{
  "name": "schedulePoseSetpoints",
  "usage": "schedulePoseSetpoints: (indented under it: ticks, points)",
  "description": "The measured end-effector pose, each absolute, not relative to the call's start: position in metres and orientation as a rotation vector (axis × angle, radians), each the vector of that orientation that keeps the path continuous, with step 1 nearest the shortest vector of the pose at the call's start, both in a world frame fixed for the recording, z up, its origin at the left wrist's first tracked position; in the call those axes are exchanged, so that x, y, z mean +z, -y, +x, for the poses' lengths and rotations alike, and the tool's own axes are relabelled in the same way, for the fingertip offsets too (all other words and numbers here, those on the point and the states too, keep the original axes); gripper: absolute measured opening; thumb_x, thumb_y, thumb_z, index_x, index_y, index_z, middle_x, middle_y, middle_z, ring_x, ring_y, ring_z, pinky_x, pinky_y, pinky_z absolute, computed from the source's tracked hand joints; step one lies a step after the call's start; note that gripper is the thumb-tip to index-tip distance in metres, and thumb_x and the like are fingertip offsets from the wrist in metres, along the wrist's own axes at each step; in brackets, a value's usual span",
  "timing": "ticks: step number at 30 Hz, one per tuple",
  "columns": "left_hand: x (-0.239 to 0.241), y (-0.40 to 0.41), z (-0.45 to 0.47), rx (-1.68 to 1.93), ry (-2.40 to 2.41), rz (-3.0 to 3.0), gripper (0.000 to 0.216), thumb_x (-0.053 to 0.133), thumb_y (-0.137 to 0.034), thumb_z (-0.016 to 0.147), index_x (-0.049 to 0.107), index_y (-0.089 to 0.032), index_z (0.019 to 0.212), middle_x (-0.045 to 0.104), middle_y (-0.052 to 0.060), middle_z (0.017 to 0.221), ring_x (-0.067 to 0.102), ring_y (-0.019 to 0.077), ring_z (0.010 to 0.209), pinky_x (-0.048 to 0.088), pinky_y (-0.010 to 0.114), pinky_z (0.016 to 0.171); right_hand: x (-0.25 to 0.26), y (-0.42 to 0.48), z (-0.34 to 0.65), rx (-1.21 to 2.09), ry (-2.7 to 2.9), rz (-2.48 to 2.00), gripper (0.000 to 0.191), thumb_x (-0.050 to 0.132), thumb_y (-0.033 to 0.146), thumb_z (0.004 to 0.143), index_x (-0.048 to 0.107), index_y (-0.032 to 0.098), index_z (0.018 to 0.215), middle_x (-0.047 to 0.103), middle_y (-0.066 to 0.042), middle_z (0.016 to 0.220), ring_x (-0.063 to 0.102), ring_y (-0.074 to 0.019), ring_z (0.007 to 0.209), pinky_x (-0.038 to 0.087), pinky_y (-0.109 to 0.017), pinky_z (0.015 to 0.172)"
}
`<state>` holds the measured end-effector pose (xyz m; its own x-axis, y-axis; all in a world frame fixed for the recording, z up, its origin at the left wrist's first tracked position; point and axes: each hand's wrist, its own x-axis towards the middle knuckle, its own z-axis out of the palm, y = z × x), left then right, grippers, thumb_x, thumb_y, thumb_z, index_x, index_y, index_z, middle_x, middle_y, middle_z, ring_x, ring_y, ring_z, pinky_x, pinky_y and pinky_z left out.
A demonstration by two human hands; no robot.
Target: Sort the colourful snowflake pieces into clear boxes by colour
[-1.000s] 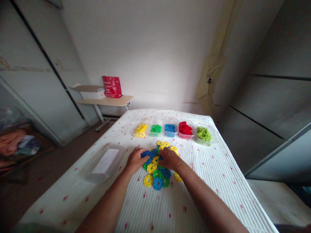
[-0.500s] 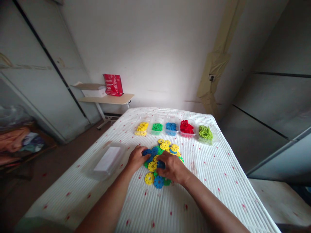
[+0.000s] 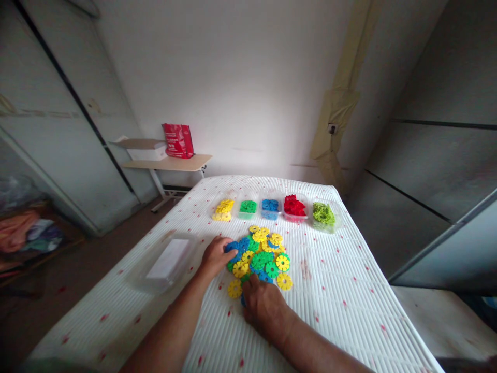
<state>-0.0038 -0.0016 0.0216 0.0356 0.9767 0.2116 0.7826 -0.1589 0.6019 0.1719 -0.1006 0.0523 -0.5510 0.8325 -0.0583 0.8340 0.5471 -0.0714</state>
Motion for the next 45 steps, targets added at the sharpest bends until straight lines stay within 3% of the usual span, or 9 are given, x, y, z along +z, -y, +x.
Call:
schedulePoseSetpoints:
  ticks: [6,11,18,21,26,32,38,41,45]
  points:
    - [0.022,0.001,-0.005,0.843,-1.774,2.010,0.026,0.064,-0.026,0.069,0.064,-0.016,0.093,0.062,0.006,0.093,0.057,0.0175,0.092,0.043,0.028,0.085,0.059,0.103,0.168,-0.126,-2.786,1.462,0.024,0.050,0.014,0.068,0.059,0.014,0.090,0.062,-0.011,0.088,0.060,-0.0186,0.072,0.043,-0.025,0.055]
    - [0.021,0.000,-0.005,0.796,-1.799,1.984,0.026,0.063,-0.027,0.070,0.063,-0.019,0.095,0.062,0.005,0.096,0.056,0.0173,0.094,0.041,0.028,0.087,0.088,0.090,0.175,-0.101,-2.770,1.519,0.020,0.049,0.013,0.073,0.058,0.015,0.091,0.060,-0.010,0.093,0.058,-0.0156,0.071,0.042,-0.024,0.058]
    - [0.022,0.003,0.001,0.837,-1.873,1.991,0.022,0.059,-0.023,0.072,0.062,-0.019,0.094,0.059,0.005,0.098,0.054,0.0170,0.096,0.041,0.028,0.087,0.149,-0.009,0.197,0.311,-2.616,1.948,0.023,0.050,0.021,0.081,0.054,0.012,0.101,0.054,-0.013,0.101,0.060,-0.0191,0.077,0.041,-0.026,0.062]
    - [0.024,0.004,0.002,0.822,-1.889,2.003,0.022,0.057,-0.021,0.073,0.061,-0.019,0.095,0.058,0.006,0.098,0.054,0.0169,0.098,0.040,0.027,0.087,0.156,-0.054,0.199,0.341,-2.534,2.054,0.023,0.049,0.021,0.082,0.054,0.011,0.102,0.054,-0.013,0.102,0.061,-0.0203,0.082,0.040,-0.026,0.063]
    - [0.025,0.004,0.002,0.799,-1.921,2.011,0.023,0.054,-0.019,0.074,0.062,-0.018,0.096,0.056,0.007,0.101,0.052,0.0184,0.103,0.040,0.027,0.089,0.140,-0.076,0.204,0.288,-2.558,2.117,0.033,0.048,0.029,0.085,0.052,0.012,0.112,0.055,-0.013,0.109,0.061,-0.0193,0.081,0.038,-0.025,0.061]
    - [0.026,0.005,0.004,0.790,-1.945,2.029,0.018,0.053,-0.018,0.074,0.062,-0.020,0.090,0.056,0.005,0.097,0.053,0.0168,0.095,0.040,0.026,0.085,0.088,-0.035,0.239,0.428,-2.747,2.105,0.035,0.031,0.031,0.091,0.063,0.015,0.094,0.062,-0.009,0.091,0.058,-0.0166,0.072,0.033,-0.024,0.058]
    - [0.027,0.006,0.004,0.823,-1.972,2.037,0.016,0.053,-0.022,0.075,0.062,-0.020,0.089,0.057,0.005,0.096,0.054,0.0169,0.094,0.041,0.026,0.082,0.044,-0.008,0.296,0.119,-2.666,2.385,0.032,0.034,0.027,0.085,0.063,0.017,0.076,0.064,-0.008,0.079,0.057,-0.0162,0.068,0.036,-0.024,0.060]
    - [0.031,0.009,0.008,0.898,-1.945,2.098,0.015,0.053,-0.023,0.077,0.063,-0.020,0.088,0.059,0.005,0.095,0.053,0.0178,0.093,0.041,0.027,0.084,0.037,-0.007,0.308,-0.094,-2.643,2.513,0.030,0.035,0.027,0.083,0.063,0.017,0.076,0.065,-0.006,0.077,0.058,-0.0159,0.069,0.039,-0.023,0.064]
    - [0.046,0.005,0.022,0.865,-1.797,2.252,0.018,0.054,-0.024,0.077,0.065,-0.022,0.091,0.062,0.004,0.094,0.052,0.0198,0.094,0.041,0.030,0.087,0.036,-0.009,0.305,-0.112,-2.580,2.519,0.028,0.037,0.028,0.083,0.064,0.018,0.079,0.066,-0.006,0.082,0.058,-0.0162,0.073,0.038,-0.023,0.063]
